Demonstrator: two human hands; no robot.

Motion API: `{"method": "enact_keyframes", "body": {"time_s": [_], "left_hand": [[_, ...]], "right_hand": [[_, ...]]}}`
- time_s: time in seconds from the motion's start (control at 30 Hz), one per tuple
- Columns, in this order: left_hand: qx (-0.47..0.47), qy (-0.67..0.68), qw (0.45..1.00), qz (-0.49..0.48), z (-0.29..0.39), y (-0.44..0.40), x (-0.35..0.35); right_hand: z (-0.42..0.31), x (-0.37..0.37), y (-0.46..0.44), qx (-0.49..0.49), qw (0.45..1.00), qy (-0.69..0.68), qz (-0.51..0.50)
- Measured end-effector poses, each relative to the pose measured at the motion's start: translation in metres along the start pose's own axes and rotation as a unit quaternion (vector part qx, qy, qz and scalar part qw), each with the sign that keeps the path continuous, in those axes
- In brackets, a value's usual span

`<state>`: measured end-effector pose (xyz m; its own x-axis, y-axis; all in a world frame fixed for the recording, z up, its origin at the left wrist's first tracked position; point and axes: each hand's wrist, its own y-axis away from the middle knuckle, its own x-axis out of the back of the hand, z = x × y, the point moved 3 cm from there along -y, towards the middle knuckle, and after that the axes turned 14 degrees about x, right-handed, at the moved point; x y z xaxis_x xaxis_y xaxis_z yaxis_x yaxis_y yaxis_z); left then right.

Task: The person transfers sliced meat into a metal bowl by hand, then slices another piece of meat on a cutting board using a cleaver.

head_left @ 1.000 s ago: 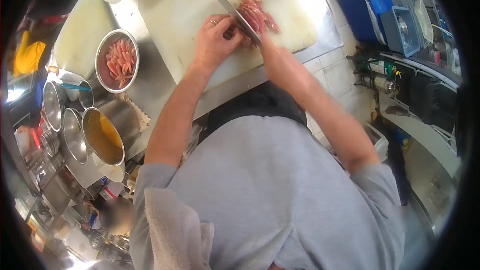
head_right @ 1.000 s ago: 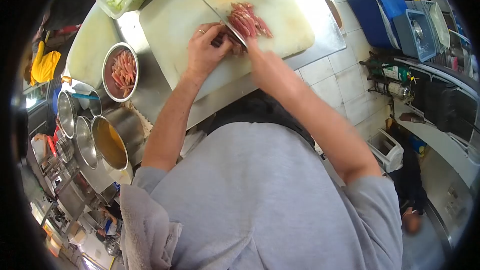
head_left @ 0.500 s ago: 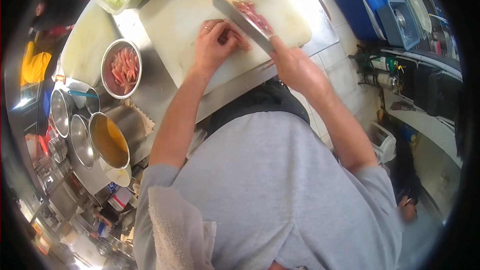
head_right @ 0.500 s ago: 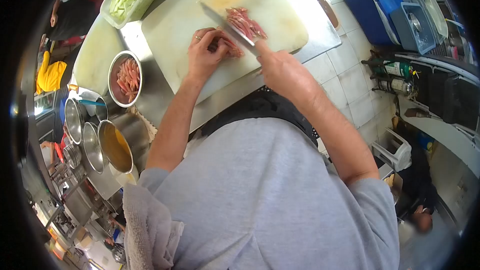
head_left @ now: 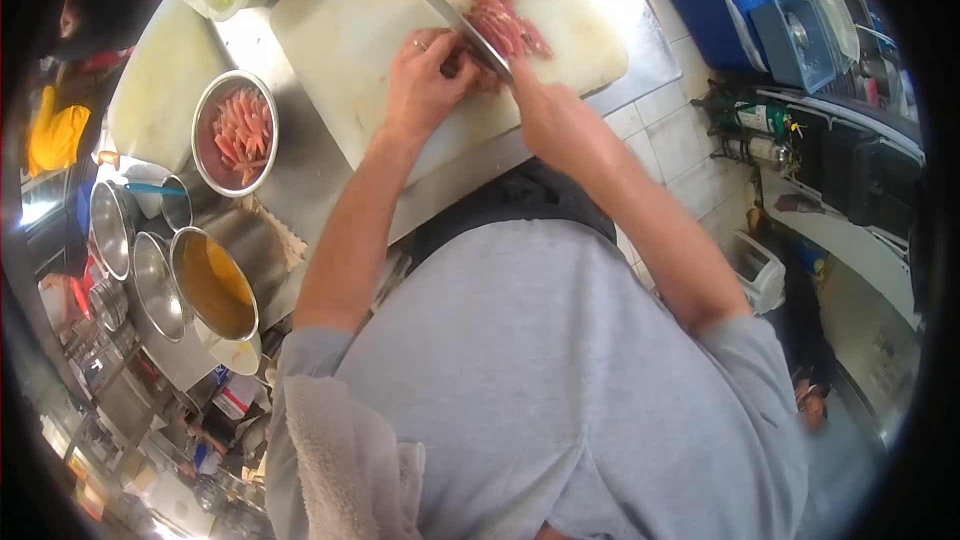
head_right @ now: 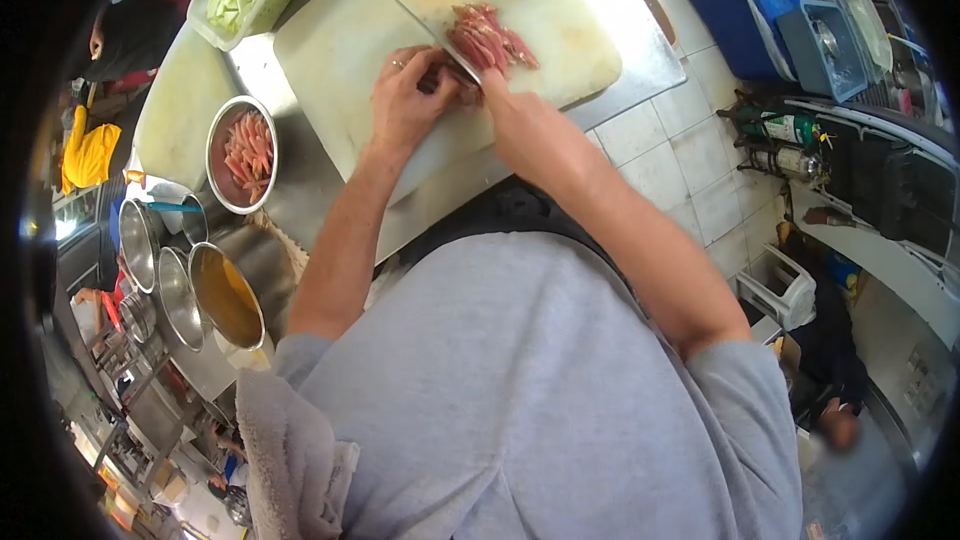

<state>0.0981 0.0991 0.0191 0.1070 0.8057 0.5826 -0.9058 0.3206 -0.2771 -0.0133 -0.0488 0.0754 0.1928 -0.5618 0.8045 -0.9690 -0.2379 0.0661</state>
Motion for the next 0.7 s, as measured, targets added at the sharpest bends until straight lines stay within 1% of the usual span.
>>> {"method": "enact_keyframes", "body": {"time_s": [0.07, 0.17, 0.27, 0.4, 0.47, 0.5, 0.57, 0.6, 0.67, 0.7], "left_hand": [[0.004, 0.019, 1.000, 0.007, 0.005, -0.004, 0.000], [0.008, 0.015, 1.000, -0.001, 0.004, 0.001, 0.002], [-0.004, 0.011, 1.000, 0.000, 0.005, 0.000, 0.002], [0.012, 0.030, 0.999, -0.013, 0.006, 0.000, 0.004], [0.049, 0.068, 0.996, -0.019, 0.005, 0.001, 0.002], [0.067, 0.084, 0.994, -0.025, 0.004, 0.003, 0.002], [0.053, 0.062, 0.996, -0.034, 0.001, 0.002, 0.003], [0.044, 0.051, 0.997, -0.035, 0.002, -0.002, 0.005], [0.058, 0.052, 0.995, -0.055, 0.001, -0.007, 0.011], [0.066, 0.052, 0.995, -0.061, 0.005, -0.009, 0.014]], "right_hand": [[-0.010, 0.017, 0.026, -0.090, 0.991, -0.049, -0.084], [-0.005, 0.008, 0.024, -0.069, 0.995, -0.048, -0.048], [0.014, -0.010, -0.042, -0.013, 0.998, -0.051, 0.020], [0.026, -0.004, -0.008, -0.024, 0.998, -0.041, 0.049], [0.033, 0.003, 0.024, -0.028, 0.997, -0.042, 0.057], [0.033, 0.015, 0.023, -0.066, 0.995, -0.066, 0.021], [0.030, 0.053, 0.013, -0.137, 0.983, -0.109, -0.046], [0.034, 0.059, 0.009, -0.105, 0.990, -0.094, -0.023], [0.043, 0.069, 0.003, -0.037, 0.997, -0.060, 0.024], [0.040, 0.080, 0.001, -0.064, 0.994, -0.088, 0.020]]}}
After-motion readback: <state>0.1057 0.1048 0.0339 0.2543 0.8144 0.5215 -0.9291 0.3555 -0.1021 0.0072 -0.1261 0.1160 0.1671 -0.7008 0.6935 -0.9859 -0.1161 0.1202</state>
